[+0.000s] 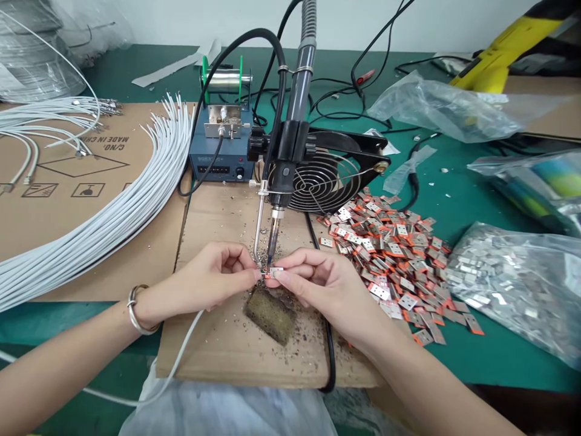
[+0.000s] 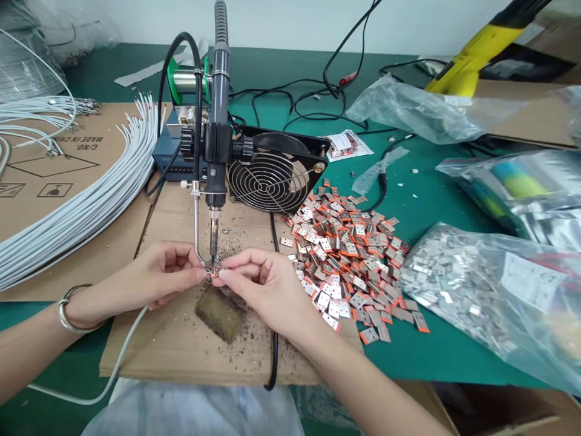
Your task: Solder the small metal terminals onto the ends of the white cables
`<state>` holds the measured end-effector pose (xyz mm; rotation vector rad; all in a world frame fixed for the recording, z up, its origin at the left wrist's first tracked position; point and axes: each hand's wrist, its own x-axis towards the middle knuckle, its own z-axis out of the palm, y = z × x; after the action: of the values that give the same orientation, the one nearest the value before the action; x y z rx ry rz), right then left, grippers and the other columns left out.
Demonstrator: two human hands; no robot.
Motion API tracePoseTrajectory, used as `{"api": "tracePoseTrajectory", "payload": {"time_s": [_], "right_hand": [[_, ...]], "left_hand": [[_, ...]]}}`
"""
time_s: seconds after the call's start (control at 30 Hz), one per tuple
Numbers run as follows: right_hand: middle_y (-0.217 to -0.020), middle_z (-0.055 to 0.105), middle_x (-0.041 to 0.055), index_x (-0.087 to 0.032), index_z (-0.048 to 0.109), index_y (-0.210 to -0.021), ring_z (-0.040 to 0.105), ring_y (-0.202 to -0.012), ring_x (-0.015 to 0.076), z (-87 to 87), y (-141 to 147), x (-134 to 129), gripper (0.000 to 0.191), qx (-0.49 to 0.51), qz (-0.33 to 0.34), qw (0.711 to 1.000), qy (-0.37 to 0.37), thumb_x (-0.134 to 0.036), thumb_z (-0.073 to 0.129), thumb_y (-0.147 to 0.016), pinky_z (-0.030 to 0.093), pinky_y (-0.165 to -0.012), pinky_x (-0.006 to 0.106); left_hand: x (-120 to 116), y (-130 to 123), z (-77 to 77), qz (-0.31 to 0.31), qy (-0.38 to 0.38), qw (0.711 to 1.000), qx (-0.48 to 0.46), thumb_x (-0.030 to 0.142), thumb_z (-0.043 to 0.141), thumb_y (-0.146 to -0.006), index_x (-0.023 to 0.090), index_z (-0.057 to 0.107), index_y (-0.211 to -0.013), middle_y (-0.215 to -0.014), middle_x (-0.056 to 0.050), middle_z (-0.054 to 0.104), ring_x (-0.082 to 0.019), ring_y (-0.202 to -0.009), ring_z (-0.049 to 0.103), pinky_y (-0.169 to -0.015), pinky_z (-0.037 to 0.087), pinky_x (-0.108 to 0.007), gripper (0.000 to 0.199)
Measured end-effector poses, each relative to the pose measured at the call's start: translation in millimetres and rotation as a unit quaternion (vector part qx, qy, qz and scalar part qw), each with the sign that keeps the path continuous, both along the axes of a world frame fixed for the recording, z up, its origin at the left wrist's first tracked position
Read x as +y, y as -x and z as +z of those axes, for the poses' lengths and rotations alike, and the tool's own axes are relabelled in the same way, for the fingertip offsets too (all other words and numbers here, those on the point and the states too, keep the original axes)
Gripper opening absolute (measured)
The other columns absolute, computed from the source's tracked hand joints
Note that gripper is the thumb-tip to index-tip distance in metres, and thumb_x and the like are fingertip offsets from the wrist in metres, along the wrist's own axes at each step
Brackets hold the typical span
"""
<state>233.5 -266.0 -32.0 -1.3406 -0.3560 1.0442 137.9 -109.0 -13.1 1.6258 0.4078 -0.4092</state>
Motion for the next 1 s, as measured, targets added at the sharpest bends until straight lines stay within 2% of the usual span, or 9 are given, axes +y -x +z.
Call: {"api": "tracePoseTrajectory", "payload": {"time_s": [0.1,0.37,0.53,0.67,0.77,0.9,1.0], "right_hand": [[-0.07,0.069,0.0031,-0.013,0.063,-0.076,0.065,-0.063,0.0053,-1.1,0.7,0.4,0.015,-0.011,-0.005,1.0,0.009,-0.021,0.072,-0.067,0.047,-0.059,0.009],[-0.069,0.069,0.0053,-0.013,0.062,-0.074,0.066,-0.064,0.0105,-3.3,1.0,2.1,0.022,-0.044,0.003,0.999,0.027,-0.028,0.074,-0.064,0.049,-0.058,0.015],[-0.073,0.069,0.0057,-0.013,0.061,-0.076,0.066,-0.067,0.0109,-1.7,-0.1,-0.3,0.019,-0.069,0.02,0.997,0.034,-0.026,0.071,-0.068,0.049,-0.059,0.017],[-0.072,0.069,0.0067,-0.012,0.06,-0.077,0.065,-0.063,0.011,0.1,-1.3,-4.8,0.016,-0.091,0.072,0.992,0.048,-0.024,0.068,-0.071,0.046,-0.052,0.017],[-0.071,0.069,0.0067,-0.012,0.06,-0.077,0.063,-0.06,0.0095,3.7,-3.1,-10.1,0.014,-0.126,0.126,0.983,0.045,-0.024,0.066,-0.072,0.043,-0.05,0.017],[-0.073,0.069,0.0068,-0.012,0.06,-0.076,0.063,-0.063,0.0087,12.6,-2.8,-20.2,0.013,-0.123,0.185,0.975,0.027,-0.024,0.066,-0.073,0.042,-0.052,0.015],[-0.072,0.068,0.0073,-0.012,0.062,-0.077,0.062,-0.062,0.0105,18.2,2.1,-30.6,0.017,-0.137,0.202,0.969,0.026,-0.028,0.067,-0.073,0.044,-0.054,0.018]], "left_hand": [[0.6,-0.8,-2.4,-0.002,-0.003,1.0,0.008,0.028,0.053,-0.08,0.014,0.048,-0.076,-0.047,0.008,0.036,-0.002,-0.034,0.03,-0.029,0.025,-0.011,0.016],[-1.9,-0.4,-3.0,0.003,-0.036,0.999,-0.004,0.025,0.053,-0.078,0.013,0.049,-0.074,-0.049,0.008,0.037,-0.001,-0.035,0.031,-0.03,0.027,-0.009,0.014],[-2.5,2.9,-4.5,0.001,-0.015,1.0,-0.011,0.029,0.055,-0.079,0.013,0.049,-0.077,-0.051,0.008,0.039,-0.003,-0.036,0.033,-0.029,0.03,-0.011,0.016],[1.1,8.8,-6.7,-0.043,0.037,0.998,-0.006,0.032,0.057,-0.079,0.012,0.052,-0.083,-0.058,0.006,0.045,-0.003,-0.043,0.043,-0.038,0.039,-0.012,0.021],[1.5,14.5,-5.6,-0.074,0.073,0.995,0.008,0.03,0.06,-0.078,0.01,0.055,-0.086,-0.06,0.004,0.051,-0.003,-0.048,0.049,-0.046,0.04,-0.012,0.022],[-7.5,24.2,-1.4,-0.069,0.099,0.993,0.017,0.027,0.063,-0.076,0.01,0.058,-0.084,-0.059,0.003,0.056,-0.004,-0.05,0.052,-0.05,0.04,-0.014,0.019],[-19.0,33.5,0.7,-0.056,0.125,0.99,0.026,0.027,0.063,-0.075,0.01,0.058,-0.08,-0.056,0.003,0.055,-0.005,-0.048,0.051,-0.049,0.038,-0.015,0.018]]}}
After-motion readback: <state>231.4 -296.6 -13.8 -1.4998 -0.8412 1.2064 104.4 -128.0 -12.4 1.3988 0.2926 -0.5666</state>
